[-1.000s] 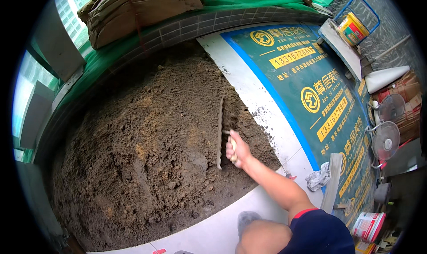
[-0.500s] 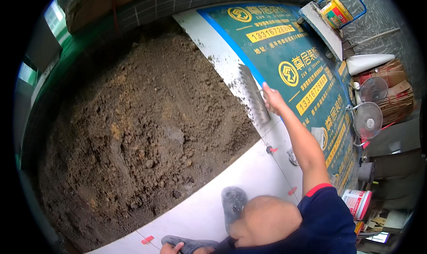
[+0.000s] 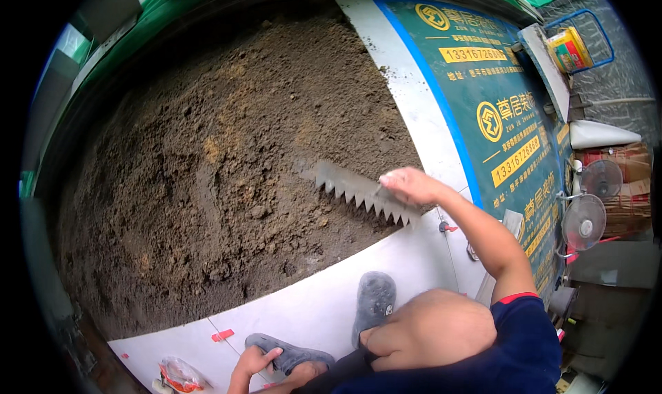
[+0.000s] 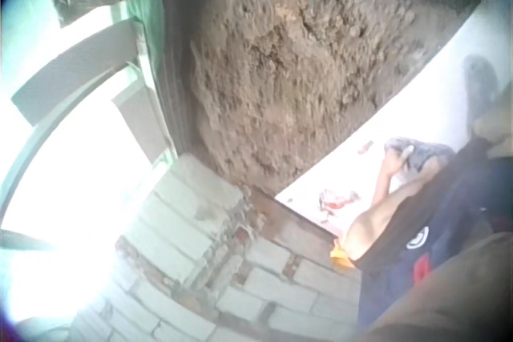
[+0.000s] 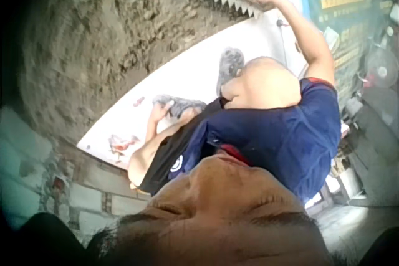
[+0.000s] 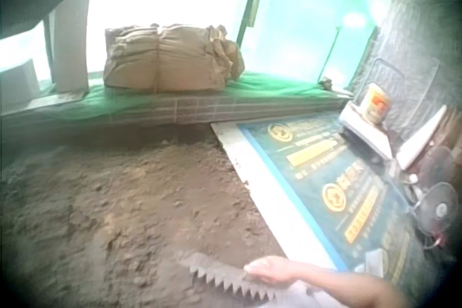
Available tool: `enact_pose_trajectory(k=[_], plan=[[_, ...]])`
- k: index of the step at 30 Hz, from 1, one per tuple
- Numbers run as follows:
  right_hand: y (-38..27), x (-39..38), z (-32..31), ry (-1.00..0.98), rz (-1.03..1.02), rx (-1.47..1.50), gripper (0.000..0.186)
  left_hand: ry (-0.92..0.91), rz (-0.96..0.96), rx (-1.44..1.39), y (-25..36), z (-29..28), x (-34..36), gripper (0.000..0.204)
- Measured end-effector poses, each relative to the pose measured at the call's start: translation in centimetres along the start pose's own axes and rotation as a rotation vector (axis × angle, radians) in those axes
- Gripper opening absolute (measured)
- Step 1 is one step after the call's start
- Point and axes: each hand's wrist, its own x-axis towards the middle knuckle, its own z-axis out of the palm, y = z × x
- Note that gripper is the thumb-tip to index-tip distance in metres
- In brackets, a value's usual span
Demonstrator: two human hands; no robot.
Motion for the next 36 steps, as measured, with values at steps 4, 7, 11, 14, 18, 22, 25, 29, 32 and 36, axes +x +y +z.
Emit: enact_pose_trajectory(k=[4,7,11,14,18,22,25,29,32,36], plan=[[-5.7,1.1,-1.9,0.149,-0.154,0.129,0.044,0.001,-0.017,0.003,0.1,0.4,0.0,0.072],[-9.0,5.2,0.3,0.359,-0.178,-0.303,0.038,0.003,-0.011,0.015,0.7,-0.1,0.0,0.073],[-7.9,4.9,6.7,0.118,-0.098,-0.591,0.038,-0.020,-0.001,0.014,0.1,0.1,0.0,0.075],[-6.5,0.7,5.7,-0.030,-0.106,-0.718,0.040,0.017,0.007,0.029,-0.8,0.6,-0.5,0.076],[-10.7,-3.0,-0.3,-0.017,0.028,-0.765,0.034,0.074,0.033,0.044,-0.5,1.1,-0.9,0.077],[-10.9,3.0,-4.6,0.262,0.301,-0.114,0.017,0.031,0.143,0.062,-0.7,0.3,0.0,0.076],[-13.5,4.1,8.5,0.065,0.297,-0.087,0.020,-0.018,0.224,0.054,-1.2,-0.5,0.5,0.075],[-11.7,-0.4,15.4,0.030,0.288,-0.081,0.024,-0.065,0.322,0.139,-1.3,-1.2,0.2,0.071],[-14.1,-5.3,13.3,0.124,0.364,-0.287,0.035,-0.187,0.332,0.110,-2.3,-1.8,0.6,0.069],[-11.9,-6.5,9.2,0.438,0.442,0.203,0.021,-0.262,0.395,0.141,-2.9,-1.8,1.6,0.068]])
